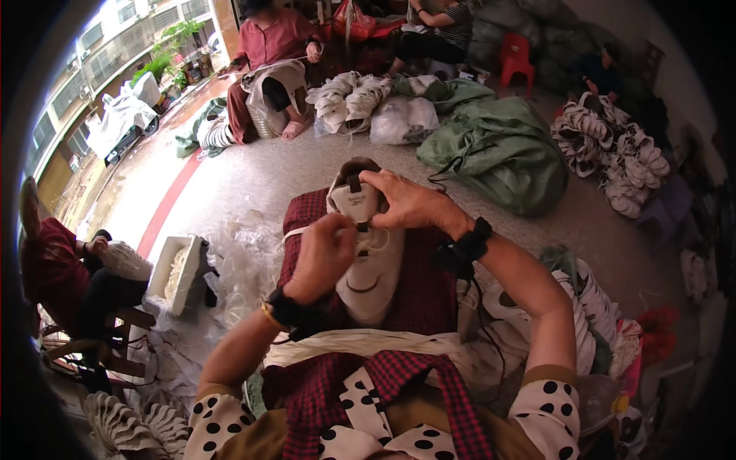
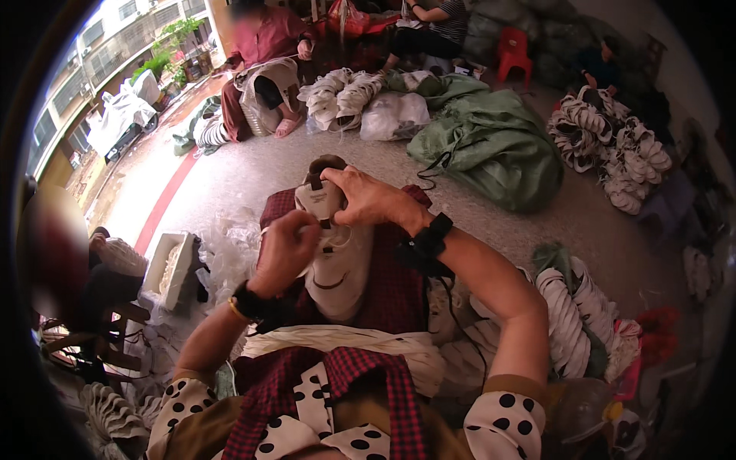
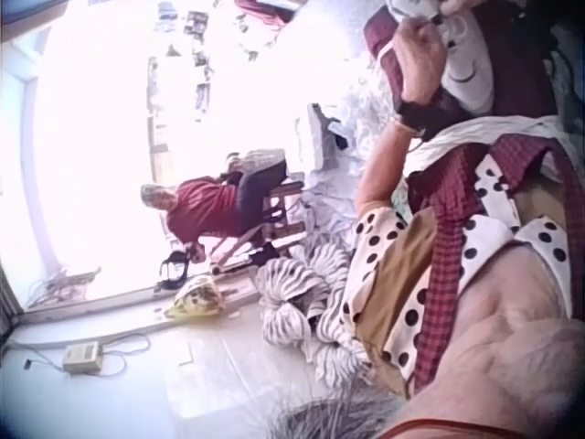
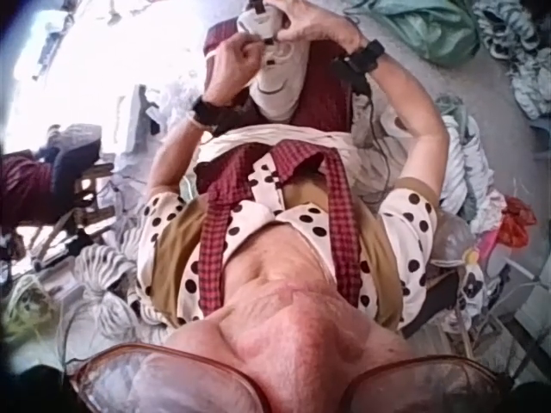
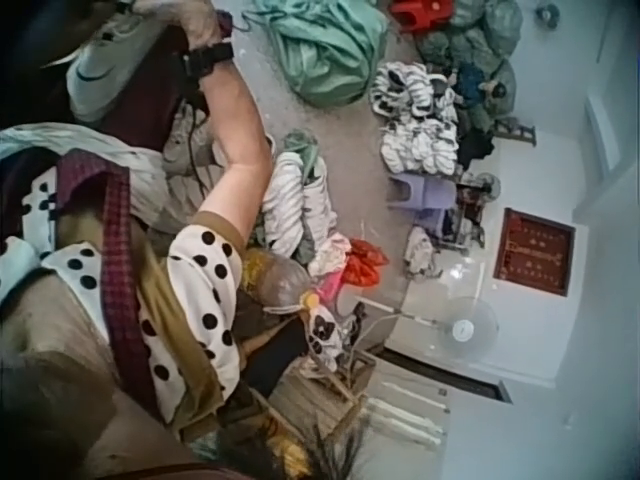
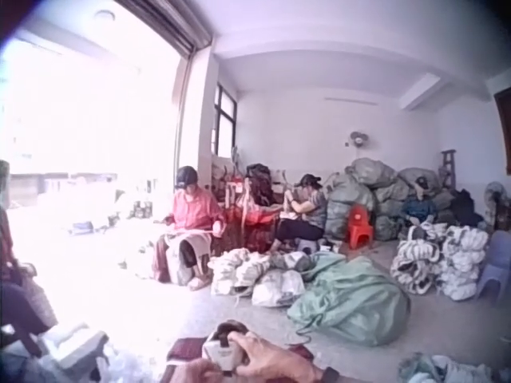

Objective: The recorder is lacing a white shoe upper while sitting on the floor with other workers in a workshop environment.

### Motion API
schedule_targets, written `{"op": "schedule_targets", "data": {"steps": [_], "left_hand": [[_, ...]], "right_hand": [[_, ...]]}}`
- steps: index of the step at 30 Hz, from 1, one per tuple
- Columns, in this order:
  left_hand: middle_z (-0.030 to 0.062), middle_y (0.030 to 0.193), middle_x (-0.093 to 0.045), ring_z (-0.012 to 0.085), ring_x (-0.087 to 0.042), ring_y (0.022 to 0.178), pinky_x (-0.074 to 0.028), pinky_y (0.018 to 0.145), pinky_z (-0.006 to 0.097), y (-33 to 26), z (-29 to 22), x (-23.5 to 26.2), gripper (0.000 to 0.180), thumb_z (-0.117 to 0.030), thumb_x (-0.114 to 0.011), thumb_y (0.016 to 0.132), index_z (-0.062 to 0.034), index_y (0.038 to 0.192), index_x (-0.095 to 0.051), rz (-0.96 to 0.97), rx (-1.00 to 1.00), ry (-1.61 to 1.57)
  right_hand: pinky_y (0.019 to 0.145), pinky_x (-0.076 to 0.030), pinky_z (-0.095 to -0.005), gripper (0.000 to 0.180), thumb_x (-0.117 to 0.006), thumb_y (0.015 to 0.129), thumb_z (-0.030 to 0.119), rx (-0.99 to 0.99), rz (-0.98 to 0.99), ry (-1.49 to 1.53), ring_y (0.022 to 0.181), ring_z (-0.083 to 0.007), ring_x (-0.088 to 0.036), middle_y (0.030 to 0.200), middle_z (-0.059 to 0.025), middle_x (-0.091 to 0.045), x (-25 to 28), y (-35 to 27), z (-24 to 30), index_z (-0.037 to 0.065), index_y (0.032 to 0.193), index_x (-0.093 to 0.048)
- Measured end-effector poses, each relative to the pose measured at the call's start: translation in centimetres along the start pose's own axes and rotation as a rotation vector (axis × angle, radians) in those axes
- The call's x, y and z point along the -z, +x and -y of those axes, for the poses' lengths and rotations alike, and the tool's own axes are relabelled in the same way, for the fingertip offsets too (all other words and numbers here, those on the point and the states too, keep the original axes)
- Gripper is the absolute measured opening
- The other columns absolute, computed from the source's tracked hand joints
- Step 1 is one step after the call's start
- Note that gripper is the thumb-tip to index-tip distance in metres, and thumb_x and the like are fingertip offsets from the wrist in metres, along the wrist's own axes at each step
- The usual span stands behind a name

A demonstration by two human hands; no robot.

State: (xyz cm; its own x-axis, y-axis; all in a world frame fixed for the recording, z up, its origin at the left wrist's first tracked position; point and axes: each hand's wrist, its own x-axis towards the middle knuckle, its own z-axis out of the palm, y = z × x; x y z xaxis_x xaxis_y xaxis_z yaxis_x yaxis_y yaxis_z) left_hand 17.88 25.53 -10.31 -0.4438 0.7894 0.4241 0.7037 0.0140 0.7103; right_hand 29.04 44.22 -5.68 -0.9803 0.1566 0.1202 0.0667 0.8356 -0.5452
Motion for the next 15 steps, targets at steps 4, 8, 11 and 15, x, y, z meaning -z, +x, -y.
{"op": "schedule_targets", "data": {"steps": [4, 8, 11, 15], "left_hand": [[0.0177, 0.074, -0.067, 0.0211, -0.067, 0.068, -0.051, 0.063, 0.035, 0.6, -0.5, 0.2, 0.013, -0.008, -0.061, 0.09, 0.0034, 0.093, -0.066, -0.122, 0.045, -0.067], [0.0186, 0.075, -0.066, 0.0217, -0.066, 0.067, -0.049, 0.061, 0.037, 0.2, -0.9, -0.4, 0.012, -0.007, -0.06, 0.09, 0.0036, 0.092, -0.065, -0.056, -0.008, 0.001], [0.019, 0.076, -0.067, 0.0226, -0.068, 0.069, -0.05, 0.061, 0.036, -0.2, -1.2, 0.0, 0.013, -0.007, -0.06, 0.089, 0.0037, 0.092, -0.066, -0.034, 0.019, -0.036], [0.0177, 0.082, -0.072, 0.0213, -0.072, 0.076, -0.055, 0.067, 0.032, 0.4, -0.8, 0.3, 0.017, -0.009, -0.065, 0.086, 0.0039, 0.095, -0.07, -0.014, 0.008, -0.034]], "right_hand": [[0.103, -0.043, -0.041, 0.086, -0.076, 0.071, 0.03, -0.011, -0.008, 0.029, 0.119, -0.0391, -0.053, 0.124, -0.0252, -0.053, 0.0, -0.3, -0.3, -0.001, 0.143, -0.04], [0.106, -0.042, -0.0406, 0.087, -0.076, 0.072, 0.032, -0.015, -0.018, 0.02, 0.123, -0.039, -0.051, 0.128, -0.0255, -0.052, -0.3, -0.1, -0.4, -0.001, 0.144, -0.04], [0.102, -0.045, -0.0422, 0.073, -0.073, 0.071, 0.025, 0.051, -0.087, 0.003, 0.117, -0.0413, -0.056, 0.121, -0.0281, -0.057, -0.4, -0.5, -0.7, 0.003, 0.136, -0.047], [0.101, -0.046, -0.042, 0.073, -0.072, 0.072, 0.025, -0.016, -0.035, 0.131, 0.117, -0.0385, -0.057, 0.123, -0.0274, -0.056, -0.4, -0.5, -0.8, 0.003, 0.137, -0.047]]}}
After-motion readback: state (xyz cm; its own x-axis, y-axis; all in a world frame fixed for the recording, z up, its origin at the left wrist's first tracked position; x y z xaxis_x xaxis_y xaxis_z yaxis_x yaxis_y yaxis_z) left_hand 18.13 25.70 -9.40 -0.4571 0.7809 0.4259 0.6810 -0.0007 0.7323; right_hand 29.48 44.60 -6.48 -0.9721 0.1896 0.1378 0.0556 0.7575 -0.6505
